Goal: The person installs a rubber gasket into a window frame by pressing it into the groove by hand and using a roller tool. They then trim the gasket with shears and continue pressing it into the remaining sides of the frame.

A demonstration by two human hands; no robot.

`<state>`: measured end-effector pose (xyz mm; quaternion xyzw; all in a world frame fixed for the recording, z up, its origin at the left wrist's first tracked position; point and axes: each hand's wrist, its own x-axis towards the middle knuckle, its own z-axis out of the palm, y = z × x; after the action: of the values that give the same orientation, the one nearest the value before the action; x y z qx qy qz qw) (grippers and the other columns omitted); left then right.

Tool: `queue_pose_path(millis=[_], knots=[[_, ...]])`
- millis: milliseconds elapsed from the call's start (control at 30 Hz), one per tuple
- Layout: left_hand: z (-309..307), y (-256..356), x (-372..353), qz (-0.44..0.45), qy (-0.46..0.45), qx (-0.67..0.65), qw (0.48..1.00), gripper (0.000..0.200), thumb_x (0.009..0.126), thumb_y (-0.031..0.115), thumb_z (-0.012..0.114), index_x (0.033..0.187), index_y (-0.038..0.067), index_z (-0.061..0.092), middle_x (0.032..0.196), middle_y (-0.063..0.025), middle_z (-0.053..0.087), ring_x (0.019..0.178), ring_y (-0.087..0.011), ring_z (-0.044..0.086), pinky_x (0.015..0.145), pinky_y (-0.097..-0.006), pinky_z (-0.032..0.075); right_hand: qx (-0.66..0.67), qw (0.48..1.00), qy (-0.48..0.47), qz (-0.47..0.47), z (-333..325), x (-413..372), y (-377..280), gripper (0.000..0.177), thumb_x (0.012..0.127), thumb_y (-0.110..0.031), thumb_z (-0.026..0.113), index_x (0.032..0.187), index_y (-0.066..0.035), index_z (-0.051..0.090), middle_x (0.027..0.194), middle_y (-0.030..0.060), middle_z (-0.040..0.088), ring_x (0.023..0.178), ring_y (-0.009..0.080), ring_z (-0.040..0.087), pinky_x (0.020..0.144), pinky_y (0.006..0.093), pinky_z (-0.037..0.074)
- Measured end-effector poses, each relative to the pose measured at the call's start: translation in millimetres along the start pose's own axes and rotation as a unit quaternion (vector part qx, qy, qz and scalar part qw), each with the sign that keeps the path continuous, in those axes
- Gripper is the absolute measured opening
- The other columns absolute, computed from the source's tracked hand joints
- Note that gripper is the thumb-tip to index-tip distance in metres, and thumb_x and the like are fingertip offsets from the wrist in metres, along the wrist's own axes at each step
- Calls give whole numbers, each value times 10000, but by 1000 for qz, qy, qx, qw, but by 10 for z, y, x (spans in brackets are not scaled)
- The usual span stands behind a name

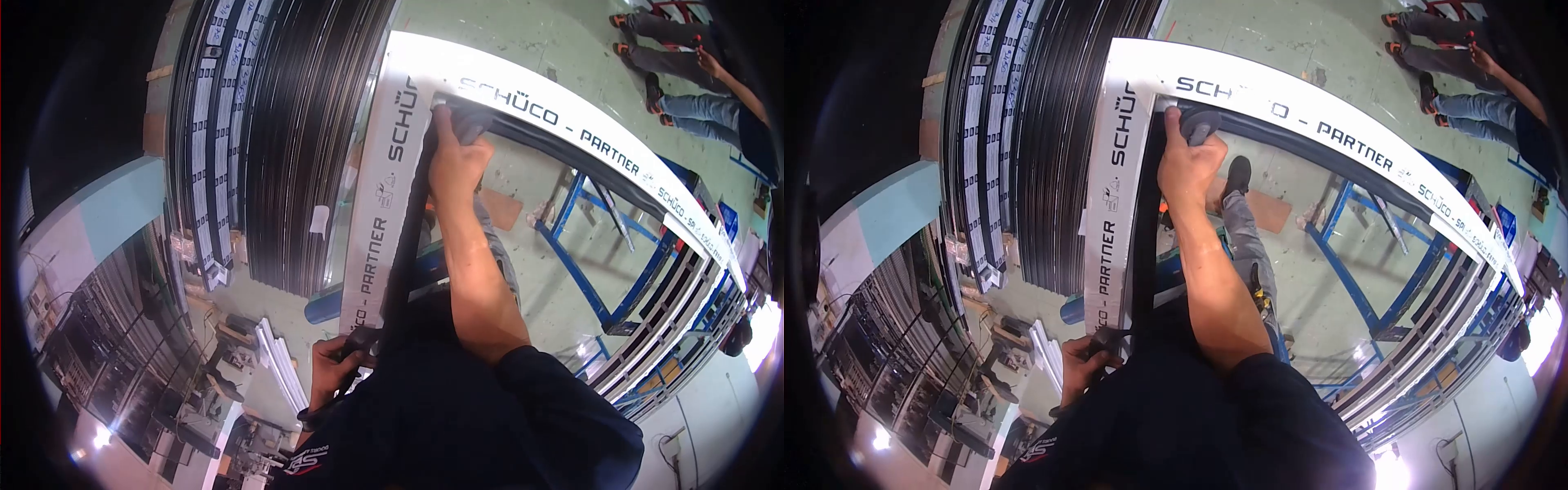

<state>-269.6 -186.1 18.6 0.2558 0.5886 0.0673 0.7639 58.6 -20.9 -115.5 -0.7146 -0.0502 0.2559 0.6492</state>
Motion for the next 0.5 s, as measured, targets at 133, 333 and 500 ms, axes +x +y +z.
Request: queue_pose_path(millis=[133,333,500], knots=[[9,-29,-17,5,3,-15,1000,233,946,-110,629,1167,-141,695,973,-207,763,881,-295,779,808,-406,655,35,999,-7,16,14,20,-84,301,953,-146,793,724,-2,660,664,-31,587,642,78,444,594,295,381],[-8,-43,-22,3,13,20,1000,235,940,-97,648,1165,-135,703,991,-212,761,870,-292,779,803,-408,664,70,995,12,76,36,9,-187,328,928,-145,809,685,-37,616,674,-53,560,649,82,443,610,298,384],[7,-107,-32,29,13,-4,999,235,939,-80,663,1166,-129,704,966,-203,761,859,-287,777,800,-402,662,41,994,-37,90,-106,89,-20,270,910,-180,830,745,-50,660,691,-34,590,629,87,474,587,310,387]])
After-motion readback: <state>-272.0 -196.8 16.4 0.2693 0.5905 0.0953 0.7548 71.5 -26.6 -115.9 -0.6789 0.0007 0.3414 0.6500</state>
